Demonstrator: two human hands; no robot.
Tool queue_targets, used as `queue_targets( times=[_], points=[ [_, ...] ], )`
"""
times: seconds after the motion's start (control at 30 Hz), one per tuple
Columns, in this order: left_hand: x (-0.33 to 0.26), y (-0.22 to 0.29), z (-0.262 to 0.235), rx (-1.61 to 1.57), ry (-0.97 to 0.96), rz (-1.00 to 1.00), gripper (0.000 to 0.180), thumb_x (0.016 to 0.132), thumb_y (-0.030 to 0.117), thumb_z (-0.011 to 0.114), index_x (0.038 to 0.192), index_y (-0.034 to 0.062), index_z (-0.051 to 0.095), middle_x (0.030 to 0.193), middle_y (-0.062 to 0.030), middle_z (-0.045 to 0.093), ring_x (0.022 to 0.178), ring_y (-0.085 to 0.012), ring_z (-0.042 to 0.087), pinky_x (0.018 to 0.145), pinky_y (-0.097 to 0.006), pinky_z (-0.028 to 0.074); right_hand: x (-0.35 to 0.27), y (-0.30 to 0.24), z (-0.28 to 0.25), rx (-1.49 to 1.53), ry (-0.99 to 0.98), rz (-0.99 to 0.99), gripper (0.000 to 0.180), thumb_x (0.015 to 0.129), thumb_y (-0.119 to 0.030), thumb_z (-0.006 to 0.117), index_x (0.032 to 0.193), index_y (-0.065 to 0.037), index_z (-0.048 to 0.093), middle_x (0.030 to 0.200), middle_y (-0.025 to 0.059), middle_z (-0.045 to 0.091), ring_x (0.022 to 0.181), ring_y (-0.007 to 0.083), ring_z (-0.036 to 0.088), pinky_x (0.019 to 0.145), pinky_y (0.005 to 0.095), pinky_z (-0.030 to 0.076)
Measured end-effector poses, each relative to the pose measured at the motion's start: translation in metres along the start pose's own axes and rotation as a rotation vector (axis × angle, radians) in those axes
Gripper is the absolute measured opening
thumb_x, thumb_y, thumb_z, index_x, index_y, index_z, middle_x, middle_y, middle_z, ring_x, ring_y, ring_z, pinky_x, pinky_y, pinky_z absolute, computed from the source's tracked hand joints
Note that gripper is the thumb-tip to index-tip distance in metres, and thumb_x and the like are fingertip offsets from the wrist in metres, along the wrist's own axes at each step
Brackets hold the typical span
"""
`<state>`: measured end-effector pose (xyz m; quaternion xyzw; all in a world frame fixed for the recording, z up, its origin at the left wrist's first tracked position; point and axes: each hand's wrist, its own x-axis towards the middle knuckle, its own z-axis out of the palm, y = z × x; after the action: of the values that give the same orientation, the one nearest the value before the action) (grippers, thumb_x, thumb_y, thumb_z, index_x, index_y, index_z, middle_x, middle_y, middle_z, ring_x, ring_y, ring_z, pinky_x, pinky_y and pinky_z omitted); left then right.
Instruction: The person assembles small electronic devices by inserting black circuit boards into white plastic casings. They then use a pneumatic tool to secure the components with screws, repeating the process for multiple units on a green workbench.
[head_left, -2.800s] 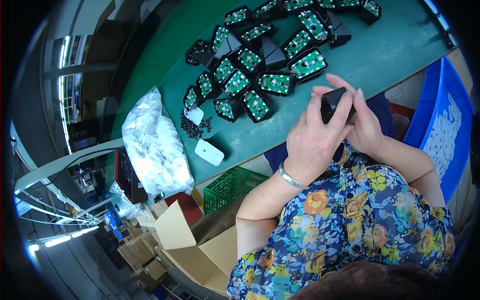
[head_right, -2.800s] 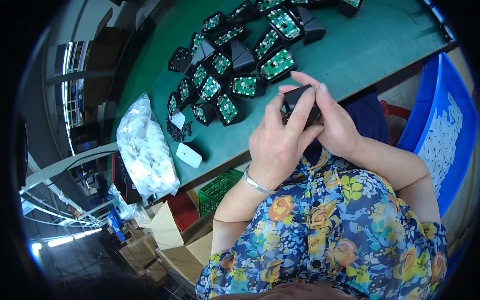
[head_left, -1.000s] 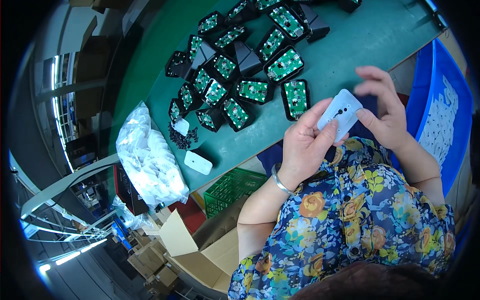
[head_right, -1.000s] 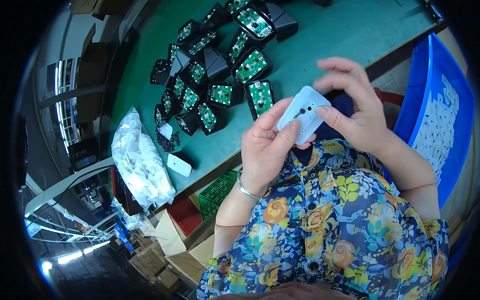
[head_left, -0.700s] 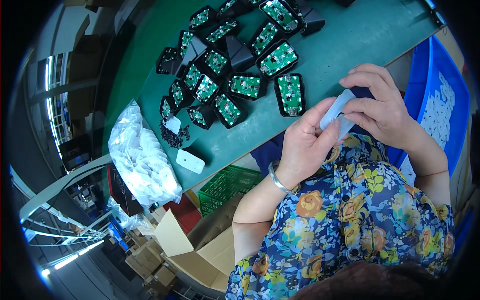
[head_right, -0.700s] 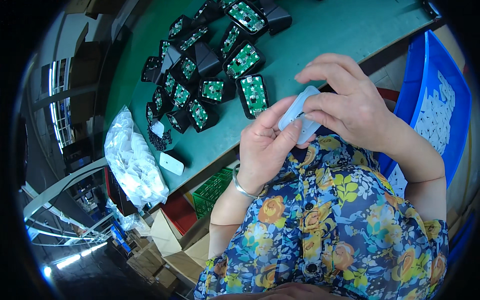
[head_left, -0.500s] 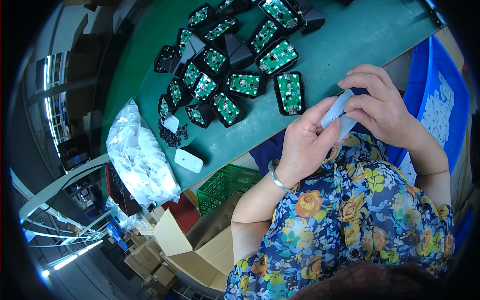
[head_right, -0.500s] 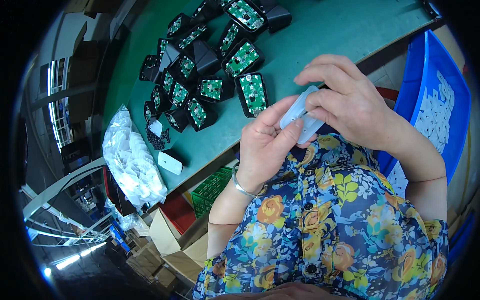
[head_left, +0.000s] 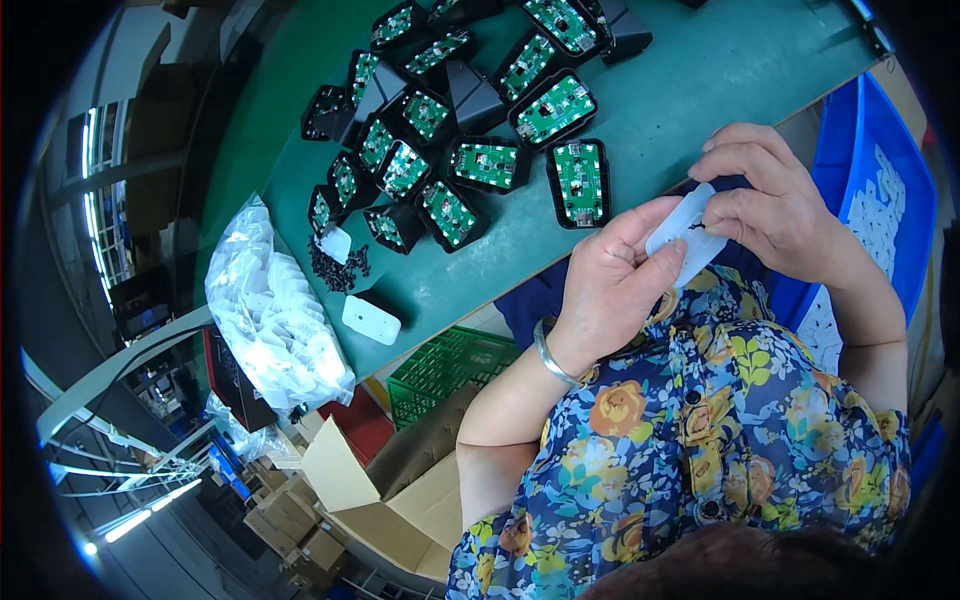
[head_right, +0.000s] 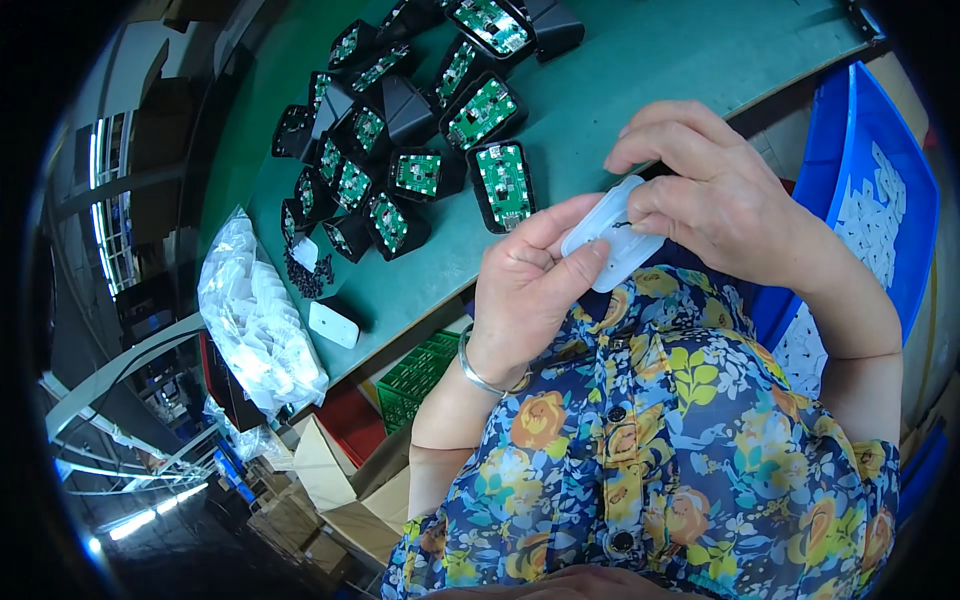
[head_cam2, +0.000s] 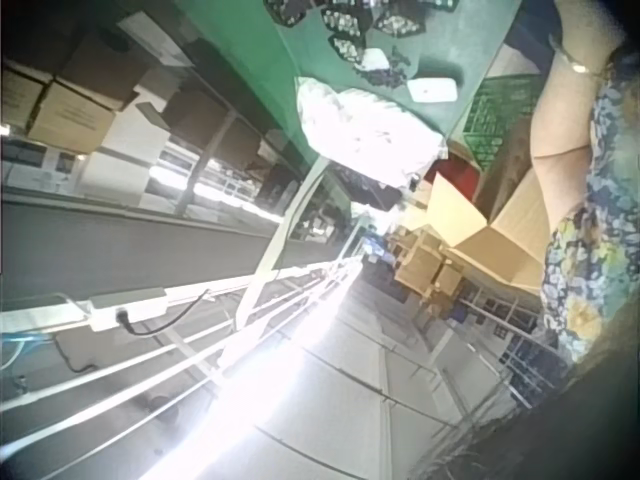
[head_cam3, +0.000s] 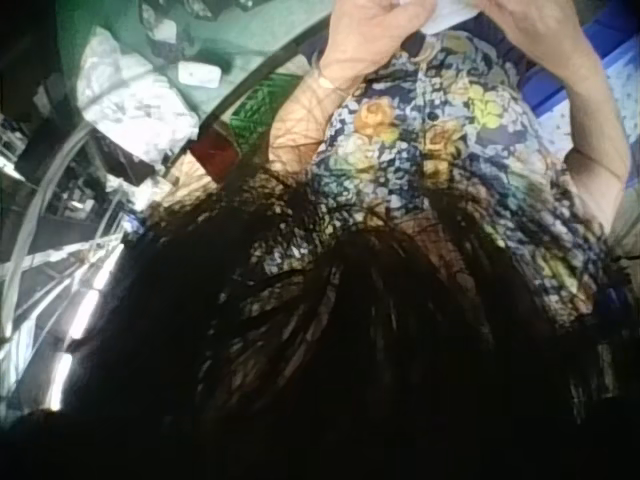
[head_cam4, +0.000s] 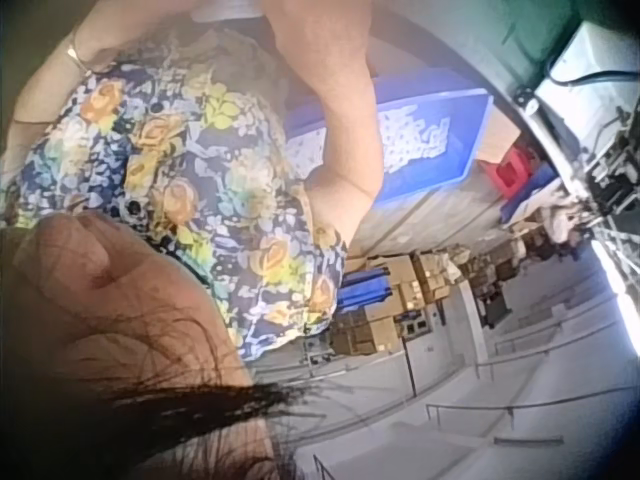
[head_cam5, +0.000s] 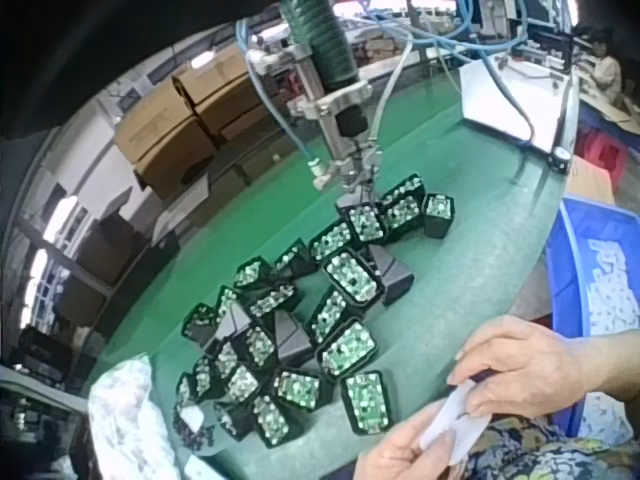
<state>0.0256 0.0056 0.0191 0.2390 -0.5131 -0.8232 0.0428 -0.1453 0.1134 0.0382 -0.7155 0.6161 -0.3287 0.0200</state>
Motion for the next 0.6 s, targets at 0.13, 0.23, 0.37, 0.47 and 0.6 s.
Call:
queue_targets(
  times=[0.13,0.23,0.37,0.47,0.6],
  points=[
    [0.001,-0.004,0.001,-0.032,-0.036,0.042,0.034,0.086,0.003,0.053,0.119,-0.0018,0.048,0.102,-0.0051,0.06,0.085,-0.0076,0.057,0.073,-0.023,0.048,0.004,0.004,-0.007,0.008,-0.074,-0.118,0.014,0.063,-0.009,0.064,0.073,-0.003,0.055,0.096,0.0091,0.055,0.095,0.0291,0.052,0.076,0.0371,0.046],
    [0.002,-0.005,0.0,-0.086,-0.045,0.031,0.034,0.085,0.002,0.053,0.119,-0.0015,0.048,0.102,-0.0052,0.06,0.087,-0.008,0.056,0.074,-0.023,0.047,0.009,0.008,-0.011,0.013,-0.134,-0.207,0.014,0.062,-0.01,0.061,0.073,-0.002,0.055,0.094,0.0091,0.055,0.095,0.0283,0.052,0.075,0.0371,0.047],
    [0.001,-0.007,0.002,-0.13,-0.021,0.036,0.035,0.084,-0.001,0.055,0.119,-0.0021,0.049,0.105,-0.0072,0.059,0.092,-0.0108,0.057,0.08,-0.025,0.047,0.016,0.006,-0.015,-0.03,-0.147,-0.279,0.018,0.06,-0.012,0.06,0.072,0.0,0.055,0.092,0.0088,0.054,0.094,0.0275,0.052,0.076,0.0373,0.047],
    [0.001,-0.01,0.003,-0.059,0.024,0.071,0.035,0.083,-0.001,0.056,0.118,-0.0023,0.05,0.106,-0.0072,0.059,0.094,-0.0115,0.057,0.082,-0.025,0.047,0.02,0.003,-0.015,-0.035,-0.142,-0.281,0.02,0.058,-0.012,0.059,0.072,0.001,0.056,0.092,0.0088,0.054,0.094,0.0274,0.052,0.077,0.0379,0.046],
    [0.003,-0.012,0.006,-0.011,0.062,0.119,0.033,0.084,0.0,0.056,0.116,-0.0021,0.051,0.102,-0.0048,0.059,0.092,-0.0094,0.056,0.08,-0.024,0.047,0.02,0.002,-0.012,-0.063,-0.102,-0.32,0.022,0.057,-0.011,0.059,0.073,0.002,0.056,0.091,0.0087,0.054,0.093,0.0277,0.052,0.079,0.0386,0.046]
  ],
)
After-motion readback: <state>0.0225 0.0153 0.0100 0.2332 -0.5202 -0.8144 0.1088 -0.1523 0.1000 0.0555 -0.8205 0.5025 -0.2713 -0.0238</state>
